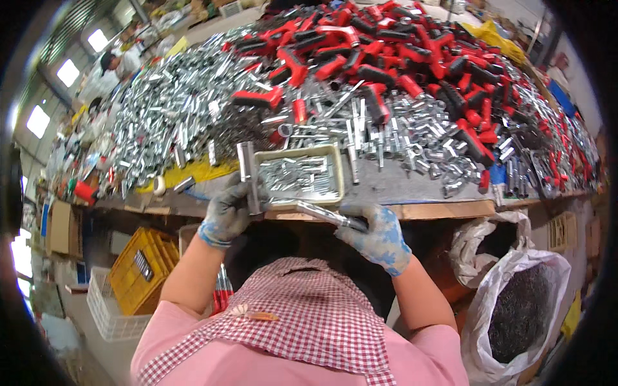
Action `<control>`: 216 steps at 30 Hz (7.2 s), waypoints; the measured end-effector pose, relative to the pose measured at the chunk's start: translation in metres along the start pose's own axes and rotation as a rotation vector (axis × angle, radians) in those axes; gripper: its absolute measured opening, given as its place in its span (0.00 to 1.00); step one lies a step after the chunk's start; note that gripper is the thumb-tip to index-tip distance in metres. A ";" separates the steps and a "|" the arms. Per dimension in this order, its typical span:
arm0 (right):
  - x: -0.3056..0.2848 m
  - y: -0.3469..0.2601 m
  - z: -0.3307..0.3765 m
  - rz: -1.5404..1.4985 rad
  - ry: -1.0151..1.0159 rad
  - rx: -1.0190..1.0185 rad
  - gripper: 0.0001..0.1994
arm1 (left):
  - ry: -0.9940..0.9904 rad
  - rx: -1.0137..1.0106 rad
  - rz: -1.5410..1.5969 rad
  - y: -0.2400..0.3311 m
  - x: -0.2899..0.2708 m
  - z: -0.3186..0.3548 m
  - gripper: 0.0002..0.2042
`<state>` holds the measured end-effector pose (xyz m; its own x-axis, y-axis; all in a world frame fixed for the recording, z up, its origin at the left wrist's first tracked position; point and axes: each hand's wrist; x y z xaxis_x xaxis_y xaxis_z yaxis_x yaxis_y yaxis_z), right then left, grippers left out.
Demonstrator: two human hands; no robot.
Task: Manually assemble tool shafts into plastic handles and attach small components like pins and tips.
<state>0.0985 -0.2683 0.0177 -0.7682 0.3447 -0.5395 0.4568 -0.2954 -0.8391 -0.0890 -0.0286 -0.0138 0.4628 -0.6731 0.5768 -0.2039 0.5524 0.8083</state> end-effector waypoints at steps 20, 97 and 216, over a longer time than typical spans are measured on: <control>0.030 0.002 0.015 0.041 0.083 0.016 0.19 | 0.074 -0.211 -0.632 0.028 0.001 0.050 0.17; 0.036 -0.006 0.020 0.518 -0.382 -0.227 0.31 | -0.730 -0.370 -1.144 -0.020 0.055 0.018 0.20; 0.043 -0.039 -0.219 0.348 -0.128 -0.151 0.18 | 0.116 -0.271 -0.379 -0.021 0.015 0.062 0.11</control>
<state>0.1463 -0.0465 0.0116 -0.6010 0.1306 -0.7885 0.7533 -0.2372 -0.6135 -0.1314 -0.0808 -0.0142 0.5572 -0.8014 0.2176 0.2232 0.3969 0.8903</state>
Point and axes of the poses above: each hand's wrist, its own z-axis away from the middle knuckle, its own x-axis out of the palm, y = z × x, and after that the axes turned 5 degrees about -y, right-handed
